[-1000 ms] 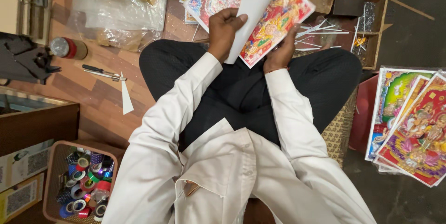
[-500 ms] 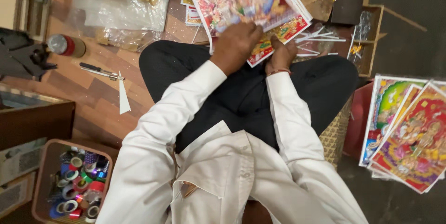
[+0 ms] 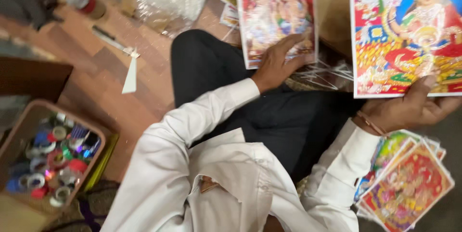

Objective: The person sits cross-legged on the floor and assembles decorative cards by applying a yellow perforated strip to the edge of a printed image, trimming the excess with scissors, and placing the finished card into a stack. The person repeats this process for multiple cards.

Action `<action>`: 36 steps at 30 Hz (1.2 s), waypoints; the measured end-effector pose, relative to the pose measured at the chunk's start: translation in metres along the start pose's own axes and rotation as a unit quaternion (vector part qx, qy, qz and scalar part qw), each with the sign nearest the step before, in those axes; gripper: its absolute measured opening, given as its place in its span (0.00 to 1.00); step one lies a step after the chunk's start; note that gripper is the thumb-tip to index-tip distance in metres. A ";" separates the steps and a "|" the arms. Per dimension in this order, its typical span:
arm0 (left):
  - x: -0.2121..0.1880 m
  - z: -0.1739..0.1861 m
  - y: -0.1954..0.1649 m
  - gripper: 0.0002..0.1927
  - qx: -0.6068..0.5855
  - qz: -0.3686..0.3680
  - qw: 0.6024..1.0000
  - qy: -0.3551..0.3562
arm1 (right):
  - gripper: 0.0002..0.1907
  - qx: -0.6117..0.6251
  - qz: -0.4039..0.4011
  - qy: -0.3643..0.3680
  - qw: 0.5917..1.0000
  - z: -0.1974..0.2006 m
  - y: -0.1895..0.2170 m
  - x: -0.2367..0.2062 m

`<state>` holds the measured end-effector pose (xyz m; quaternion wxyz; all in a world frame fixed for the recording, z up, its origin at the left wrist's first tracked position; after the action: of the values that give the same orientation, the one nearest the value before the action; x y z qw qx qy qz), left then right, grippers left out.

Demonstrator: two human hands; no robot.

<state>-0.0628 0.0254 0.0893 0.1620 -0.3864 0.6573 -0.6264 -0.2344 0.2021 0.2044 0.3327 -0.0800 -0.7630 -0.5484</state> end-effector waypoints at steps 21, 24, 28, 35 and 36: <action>-0.244 0.468 -0.038 0.26 -0.135 0.185 0.875 -0.426 | 0.06 -0.191 -0.398 0.174 0.880 -0.043 -0.277 -0.107; -0.261 0.473 0.000 0.24 -0.137 0.299 0.822 -0.464 | 0.07 -0.160 -0.379 0.154 0.899 -0.040 -0.255 -0.089; -0.275 0.480 0.026 0.20 0.030 0.359 0.821 -0.444 | 0.04 -0.283 -0.179 0.262 0.905 -0.053 -0.184 -0.037; -0.264 0.470 0.012 0.24 0.310 0.339 0.760 -0.460 | 0.06 -0.210 -0.200 0.399 0.870 -0.170 -0.116 0.025; -0.257 0.461 0.002 0.26 0.383 0.267 0.749 -0.470 | 0.06 -0.195 -0.213 0.405 0.868 -0.197 -0.119 0.029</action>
<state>0.4248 -0.1136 -0.0571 0.7452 -0.3463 0.2799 -0.4963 -0.2314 -0.0262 0.1636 0.4654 0.2499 -0.4370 -0.7280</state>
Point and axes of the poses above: each hand's wrist, its own x-axis towards the middle knuckle, its own z-axis out of the back of the hand, y = z × x, the point moved 3 cm from there along x, towards the middle knuckle, and after that the axes turned 14 degrees about -x, right-handed, at the moved point
